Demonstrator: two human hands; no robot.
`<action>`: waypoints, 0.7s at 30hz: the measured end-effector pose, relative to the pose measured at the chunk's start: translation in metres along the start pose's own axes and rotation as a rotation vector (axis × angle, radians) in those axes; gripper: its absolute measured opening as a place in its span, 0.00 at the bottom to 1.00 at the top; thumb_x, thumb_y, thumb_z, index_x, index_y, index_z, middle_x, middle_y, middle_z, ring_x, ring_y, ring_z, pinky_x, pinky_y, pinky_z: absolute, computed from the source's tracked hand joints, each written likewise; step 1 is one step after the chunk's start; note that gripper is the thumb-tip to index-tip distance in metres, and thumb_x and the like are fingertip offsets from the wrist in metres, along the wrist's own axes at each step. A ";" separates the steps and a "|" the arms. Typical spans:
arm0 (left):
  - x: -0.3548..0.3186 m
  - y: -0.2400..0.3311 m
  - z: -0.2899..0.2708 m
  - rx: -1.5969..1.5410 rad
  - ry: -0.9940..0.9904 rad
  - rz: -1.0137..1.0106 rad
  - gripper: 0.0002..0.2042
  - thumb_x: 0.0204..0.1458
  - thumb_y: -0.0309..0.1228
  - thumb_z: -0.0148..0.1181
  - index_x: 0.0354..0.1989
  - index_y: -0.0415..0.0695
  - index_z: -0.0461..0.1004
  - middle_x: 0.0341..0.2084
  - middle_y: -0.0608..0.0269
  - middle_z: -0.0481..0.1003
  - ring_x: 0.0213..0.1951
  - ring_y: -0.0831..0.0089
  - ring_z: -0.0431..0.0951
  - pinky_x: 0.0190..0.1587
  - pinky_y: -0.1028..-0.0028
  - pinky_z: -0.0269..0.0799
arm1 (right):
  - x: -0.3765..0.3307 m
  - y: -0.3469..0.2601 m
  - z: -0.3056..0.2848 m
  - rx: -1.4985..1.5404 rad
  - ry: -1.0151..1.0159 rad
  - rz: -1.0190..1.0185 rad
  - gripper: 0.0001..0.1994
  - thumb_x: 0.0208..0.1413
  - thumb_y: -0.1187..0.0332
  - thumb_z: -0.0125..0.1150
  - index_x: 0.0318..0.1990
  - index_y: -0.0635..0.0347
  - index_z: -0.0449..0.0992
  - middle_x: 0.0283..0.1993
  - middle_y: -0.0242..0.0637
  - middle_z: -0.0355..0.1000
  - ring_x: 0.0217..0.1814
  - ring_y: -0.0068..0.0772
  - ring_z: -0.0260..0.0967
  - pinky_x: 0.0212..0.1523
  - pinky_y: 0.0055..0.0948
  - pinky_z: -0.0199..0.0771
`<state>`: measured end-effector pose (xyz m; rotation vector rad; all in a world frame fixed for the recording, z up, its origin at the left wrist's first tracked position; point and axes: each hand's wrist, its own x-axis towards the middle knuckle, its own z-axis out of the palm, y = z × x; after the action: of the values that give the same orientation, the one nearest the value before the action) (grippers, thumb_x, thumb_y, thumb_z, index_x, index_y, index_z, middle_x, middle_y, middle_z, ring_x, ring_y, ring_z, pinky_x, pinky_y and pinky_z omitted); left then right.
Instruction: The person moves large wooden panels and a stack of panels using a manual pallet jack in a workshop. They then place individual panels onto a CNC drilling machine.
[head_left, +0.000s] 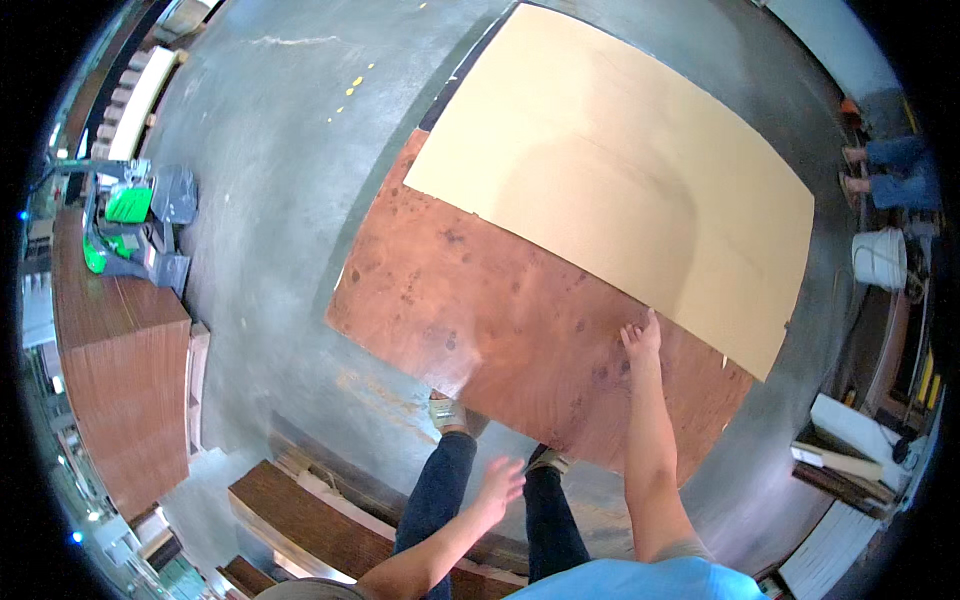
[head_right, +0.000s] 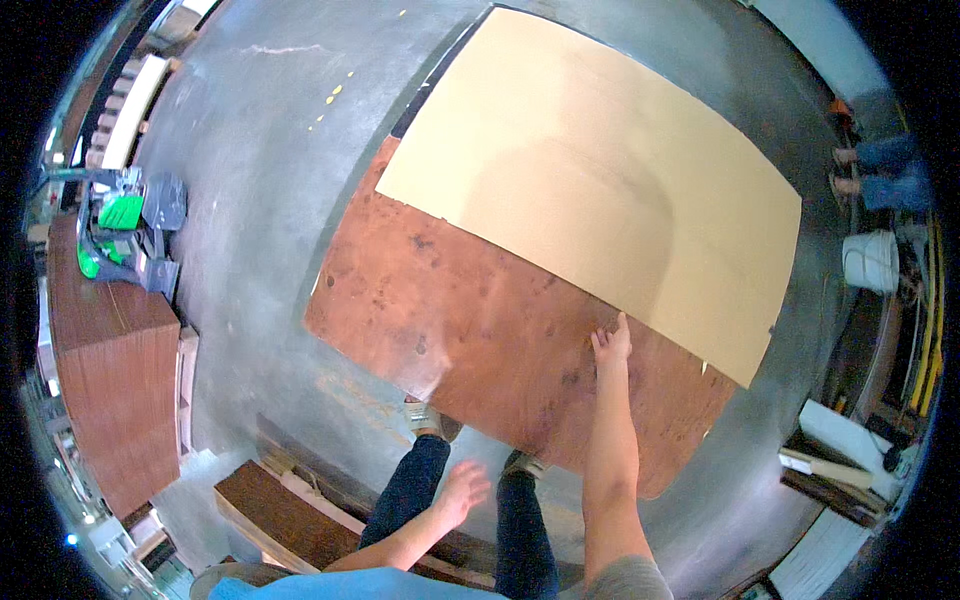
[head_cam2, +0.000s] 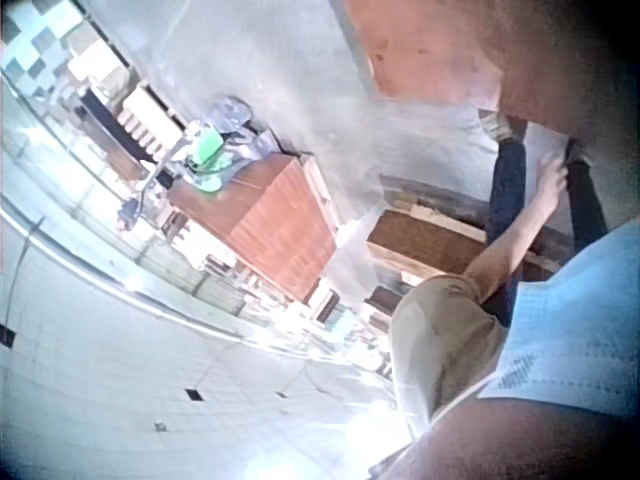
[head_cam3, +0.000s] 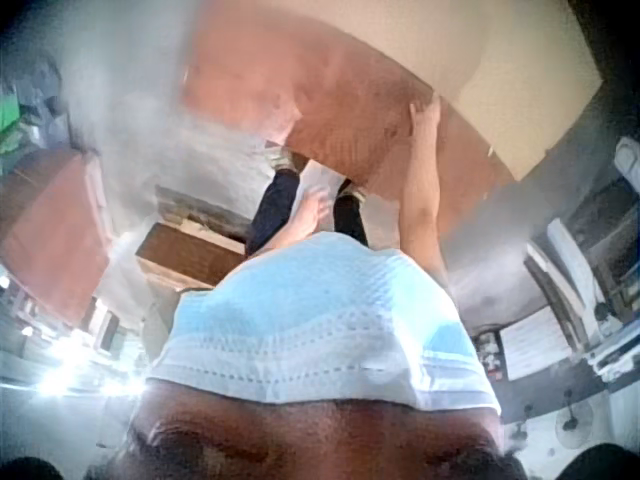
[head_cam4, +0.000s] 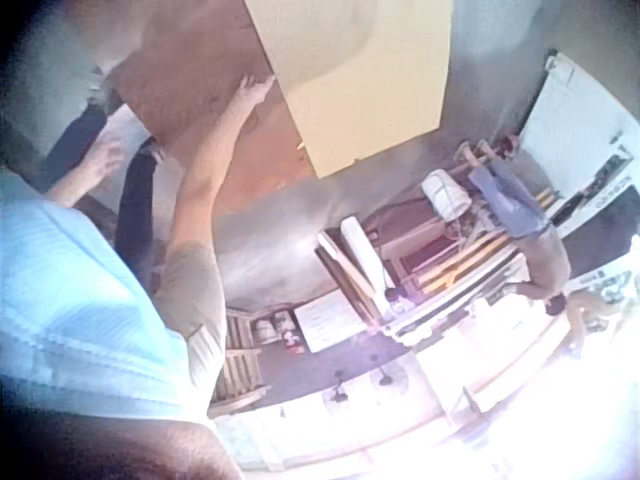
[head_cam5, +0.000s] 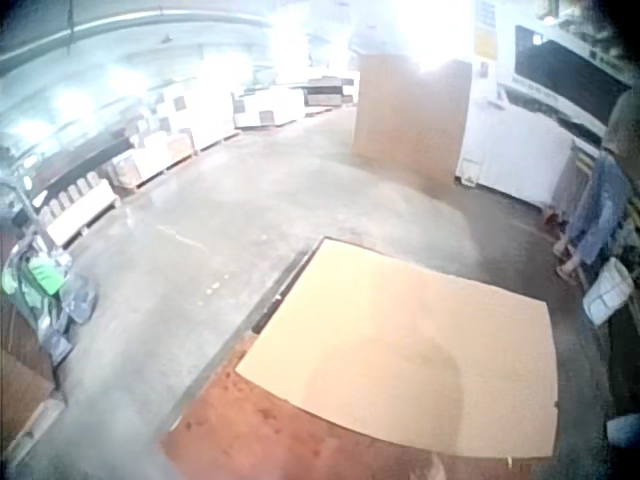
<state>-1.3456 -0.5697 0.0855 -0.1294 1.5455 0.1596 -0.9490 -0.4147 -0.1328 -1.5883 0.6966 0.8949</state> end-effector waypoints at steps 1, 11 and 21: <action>0.000 -0.003 -0.001 0.011 -0.028 -0.063 0.26 0.60 0.40 0.69 0.65 0.49 0.70 0.50 0.64 0.75 0.45 0.70 0.78 0.47 0.64 0.75 | 0.010 -0.010 0.025 0.176 0.004 0.184 0.33 0.67 0.47 0.64 0.69 0.58 0.63 0.67 0.39 0.66 0.62 0.42 0.68 0.58 0.45 0.75; 0.040 0.043 0.031 -0.102 -0.198 0.140 0.21 0.66 0.40 0.63 0.62 0.45 0.72 0.46 0.64 0.79 0.42 0.73 0.82 0.43 0.71 0.79 | 0.023 -0.011 0.122 0.504 -0.144 0.088 0.15 0.69 0.56 0.65 0.48 0.60 0.75 0.42 0.38 0.74 0.42 0.34 0.71 0.51 0.43 0.83; 0.053 0.030 0.028 -0.082 -0.212 0.075 0.19 0.67 0.42 0.62 0.60 0.44 0.74 0.45 0.63 0.80 0.42 0.73 0.82 0.43 0.72 0.79 | -0.032 0.100 0.047 0.112 -0.115 -0.003 0.06 0.75 0.67 0.57 0.42 0.56 0.76 0.28 0.28 0.68 0.25 0.25 0.65 0.33 0.33 0.86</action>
<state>-1.3227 -0.5338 0.0335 -0.1149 1.3332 0.2873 -1.0569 -0.3894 -0.1630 -1.4269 0.6513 0.9222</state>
